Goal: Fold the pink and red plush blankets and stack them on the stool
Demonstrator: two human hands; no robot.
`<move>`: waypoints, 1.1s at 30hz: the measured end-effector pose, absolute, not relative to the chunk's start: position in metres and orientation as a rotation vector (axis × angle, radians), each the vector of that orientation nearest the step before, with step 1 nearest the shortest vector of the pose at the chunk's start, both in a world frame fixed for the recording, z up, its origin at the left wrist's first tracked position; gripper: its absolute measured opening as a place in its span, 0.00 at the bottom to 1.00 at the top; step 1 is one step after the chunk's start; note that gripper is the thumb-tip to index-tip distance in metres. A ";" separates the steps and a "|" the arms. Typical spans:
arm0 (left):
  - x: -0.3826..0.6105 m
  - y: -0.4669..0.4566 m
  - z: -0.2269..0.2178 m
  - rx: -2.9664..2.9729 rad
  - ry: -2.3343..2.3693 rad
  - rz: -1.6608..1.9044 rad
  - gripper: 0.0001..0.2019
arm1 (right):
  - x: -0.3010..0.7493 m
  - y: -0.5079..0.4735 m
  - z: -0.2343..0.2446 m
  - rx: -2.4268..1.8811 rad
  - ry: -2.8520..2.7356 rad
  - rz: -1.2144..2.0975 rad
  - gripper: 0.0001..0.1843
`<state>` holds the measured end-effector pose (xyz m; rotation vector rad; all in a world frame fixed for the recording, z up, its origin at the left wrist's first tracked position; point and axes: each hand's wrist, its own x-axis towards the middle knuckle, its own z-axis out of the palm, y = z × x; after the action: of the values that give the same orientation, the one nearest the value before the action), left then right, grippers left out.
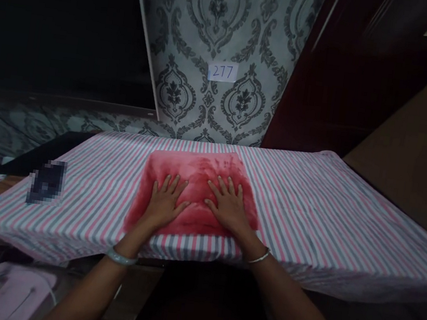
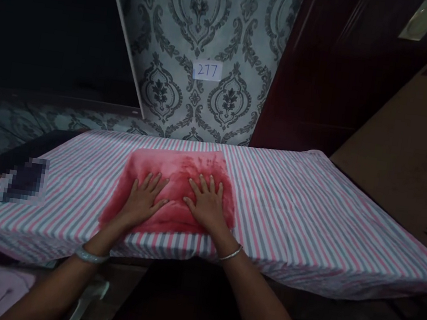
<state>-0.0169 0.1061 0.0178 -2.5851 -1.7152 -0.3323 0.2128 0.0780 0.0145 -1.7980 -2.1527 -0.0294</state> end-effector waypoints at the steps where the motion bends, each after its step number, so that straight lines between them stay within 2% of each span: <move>1: -0.018 0.107 0.018 -2.584 -1.716 -0.330 0.34 | 0.212 0.079 0.015 -1.795 -2.148 -0.024 0.34; 8: -0.019 0.110 0.027 -2.546 -1.694 -0.232 0.32 | 0.222 0.080 0.020 -1.672 -2.067 0.039 0.31; 12: -0.018 0.109 0.028 -2.523 -1.697 -0.235 0.32 | 0.262 0.075 0.013 -1.532 -1.608 0.143 0.27; 18: -0.022 0.115 0.021 -2.515 -1.645 -0.307 0.32 | 0.310 0.058 -0.005 -1.270 -0.879 0.974 0.27; 23: -0.025 0.120 0.011 -2.506 -1.599 -0.398 0.32 | 0.320 0.048 0.006 -1.150 -0.963 1.371 0.18; 27: -0.024 0.119 0.012 -2.516 -1.611 -0.401 0.32 | 0.319 0.053 0.015 -1.211 -1.198 1.317 0.15; 33: -0.025 0.118 0.014 -2.524 -1.630 -0.395 0.31 | 0.308 0.066 0.020 -1.201 -1.379 1.049 0.23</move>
<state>-0.0254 0.1182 0.0141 -2.5243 -1.6296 -0.3947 0.3081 0.0656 0.0198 -1.2006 -1.3794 1.0485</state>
